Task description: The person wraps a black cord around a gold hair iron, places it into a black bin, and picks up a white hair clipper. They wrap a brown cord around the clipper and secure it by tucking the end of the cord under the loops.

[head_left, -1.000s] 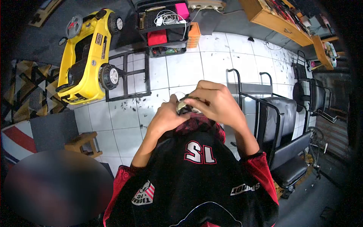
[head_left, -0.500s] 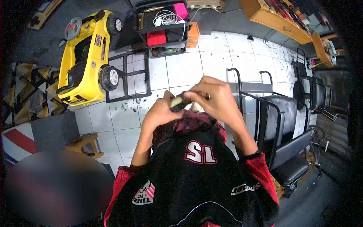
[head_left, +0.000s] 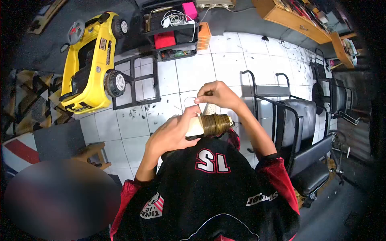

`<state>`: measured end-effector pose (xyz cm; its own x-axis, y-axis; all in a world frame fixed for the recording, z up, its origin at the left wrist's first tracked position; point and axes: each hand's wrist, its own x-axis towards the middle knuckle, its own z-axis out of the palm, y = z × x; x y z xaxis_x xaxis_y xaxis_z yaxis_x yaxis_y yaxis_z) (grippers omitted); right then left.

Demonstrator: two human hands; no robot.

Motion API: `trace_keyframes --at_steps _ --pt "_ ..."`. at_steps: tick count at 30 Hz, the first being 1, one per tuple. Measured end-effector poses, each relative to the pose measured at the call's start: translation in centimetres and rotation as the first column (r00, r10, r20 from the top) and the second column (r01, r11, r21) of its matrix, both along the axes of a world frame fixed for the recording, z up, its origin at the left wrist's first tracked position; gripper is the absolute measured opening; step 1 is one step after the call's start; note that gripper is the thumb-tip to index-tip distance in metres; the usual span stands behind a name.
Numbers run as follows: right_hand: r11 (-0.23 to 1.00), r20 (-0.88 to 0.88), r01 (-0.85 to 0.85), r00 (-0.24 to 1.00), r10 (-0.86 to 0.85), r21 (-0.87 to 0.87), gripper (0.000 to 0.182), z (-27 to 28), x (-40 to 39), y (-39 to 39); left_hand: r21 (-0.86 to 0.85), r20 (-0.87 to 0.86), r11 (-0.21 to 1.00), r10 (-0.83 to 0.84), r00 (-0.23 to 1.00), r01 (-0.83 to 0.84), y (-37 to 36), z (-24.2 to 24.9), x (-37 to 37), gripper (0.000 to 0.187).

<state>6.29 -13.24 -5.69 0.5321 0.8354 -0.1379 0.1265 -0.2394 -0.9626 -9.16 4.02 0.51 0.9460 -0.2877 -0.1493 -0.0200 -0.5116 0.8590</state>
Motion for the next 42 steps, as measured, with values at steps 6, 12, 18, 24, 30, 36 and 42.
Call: trace_keyframes --at_steps 6,12,18,24,30,36,42 --pt "0.968 -0.202 -0.058 0.973 0.109 0.244 0.017 -5.0 -4.6 -2.0 -0.037 0.217 0.994 0.106 0.97 -0.1 0.9 1.2 0.2 0.065" --pt "0.944 -0.377 0.286 0.903 -0.209 0.162 0.02 -4.6 -7.3 -1.8 -0.136 0.225 0.828 0.56 0.797 -0.544 1.2 0.8 1.4 0.073" --pt "0.865 -0.07 0.448 0.893 -0.444 0.226 0.014 -2.2 -6.2 -2.7 -0.374 -0.108 0.604 0.725 0.68 -0.704 3.7 -0.7 1.6 0.045" --pt "0.939 0.208 0.345 0.918 -0.338 0.003 0.015 0.8 -6.3 -3.8 -0.408 -0.167 0.566 0.725 0.668 -0.716 3.8 -1.5 1.3 0.042" --pt "0.943 0.244 0.316 0.927 -0.284 -0.104 0.012 1.2 -5.0 -5.4 -0.482 -0.231 0.508 0.713 0.662 -0.714 3.8 -1.2 1.3 0.04" --pt "0.984 -0.339 0.079 0.941 -0.02 0.162 0.019 5.7 -5.4 -5.8 -0.315 -0.135 0.662 0.678 0.723 -0.68 4.0 -3.4 1.2 0.042" --pt "0.978 0.003 -0.101 0.995 0.102 0.184 0.011 10.9 -4.1 -3.5 -0.068 0.012 0.868 0.494 0.869 -0.493 1.2 -4.0 1.4 0.056"
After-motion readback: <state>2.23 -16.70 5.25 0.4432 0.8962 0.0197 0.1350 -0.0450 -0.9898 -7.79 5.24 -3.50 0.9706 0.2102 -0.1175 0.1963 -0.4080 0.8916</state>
